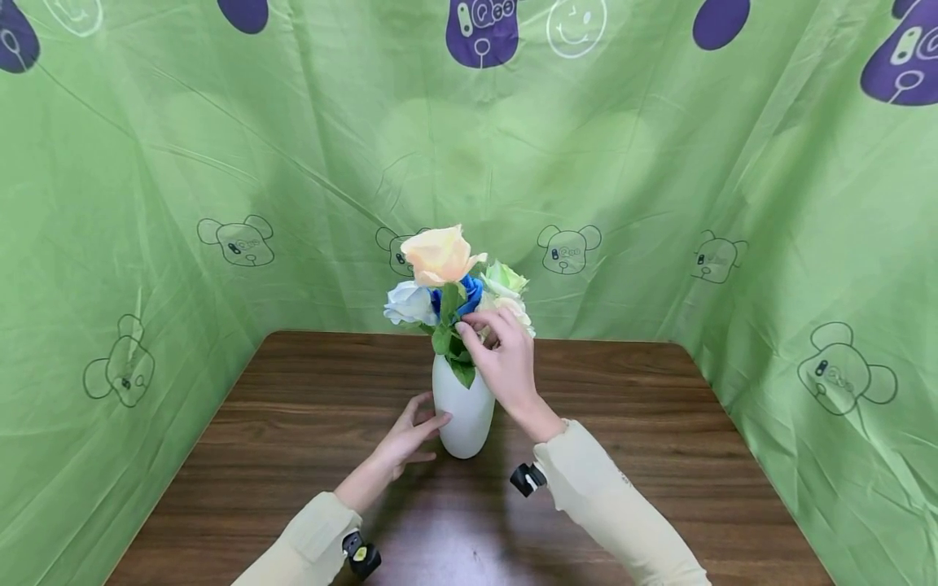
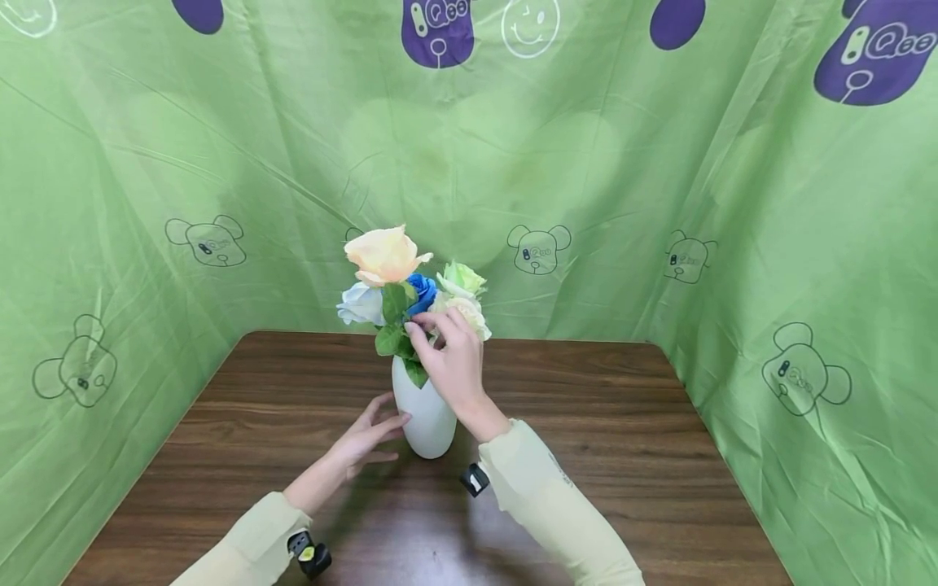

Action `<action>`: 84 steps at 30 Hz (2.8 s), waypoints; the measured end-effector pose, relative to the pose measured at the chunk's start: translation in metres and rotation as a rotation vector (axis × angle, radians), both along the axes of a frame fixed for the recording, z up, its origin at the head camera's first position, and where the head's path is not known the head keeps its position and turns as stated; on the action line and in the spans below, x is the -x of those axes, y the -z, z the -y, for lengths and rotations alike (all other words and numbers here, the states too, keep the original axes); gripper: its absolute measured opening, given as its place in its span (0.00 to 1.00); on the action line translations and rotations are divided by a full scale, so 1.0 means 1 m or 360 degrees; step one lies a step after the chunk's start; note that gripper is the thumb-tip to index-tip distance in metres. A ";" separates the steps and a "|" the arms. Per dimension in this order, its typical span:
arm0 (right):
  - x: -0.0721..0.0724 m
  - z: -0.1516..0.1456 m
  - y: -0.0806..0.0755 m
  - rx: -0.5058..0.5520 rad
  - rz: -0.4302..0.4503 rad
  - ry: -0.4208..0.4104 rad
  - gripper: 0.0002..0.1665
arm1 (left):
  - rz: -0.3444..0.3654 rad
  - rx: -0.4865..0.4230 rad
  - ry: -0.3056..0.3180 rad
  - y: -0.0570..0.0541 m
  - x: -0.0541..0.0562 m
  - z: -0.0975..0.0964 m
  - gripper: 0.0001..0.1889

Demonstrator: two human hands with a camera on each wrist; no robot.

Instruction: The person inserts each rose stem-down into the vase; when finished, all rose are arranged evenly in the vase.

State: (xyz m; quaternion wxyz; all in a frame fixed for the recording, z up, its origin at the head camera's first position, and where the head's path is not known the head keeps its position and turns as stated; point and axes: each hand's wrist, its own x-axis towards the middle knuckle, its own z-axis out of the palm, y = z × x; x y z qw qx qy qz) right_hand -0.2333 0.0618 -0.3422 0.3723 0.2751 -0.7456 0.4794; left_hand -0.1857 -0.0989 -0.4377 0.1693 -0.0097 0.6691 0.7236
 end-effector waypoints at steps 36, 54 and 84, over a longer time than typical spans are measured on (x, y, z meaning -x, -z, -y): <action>-0.004 -0.009 0.022 -0.0097 0.0132 0.0196 0.03 | 0.0005 0.0018 -0.0046 0.029 0.012 0.002 0.38; -0.008 -0.014 0.042 -0.0255 0.0263 0.0323 0.06 | 0.0006 -0.0004 -0.0016 -0.004 -0.003 -0.001 0.35; -0.025 -0.043 0.045 0.0036 0.0710 -0.0112 0.06 | -0.0066 0.0075 -0.0056 0.034 0.009 0.004 0.38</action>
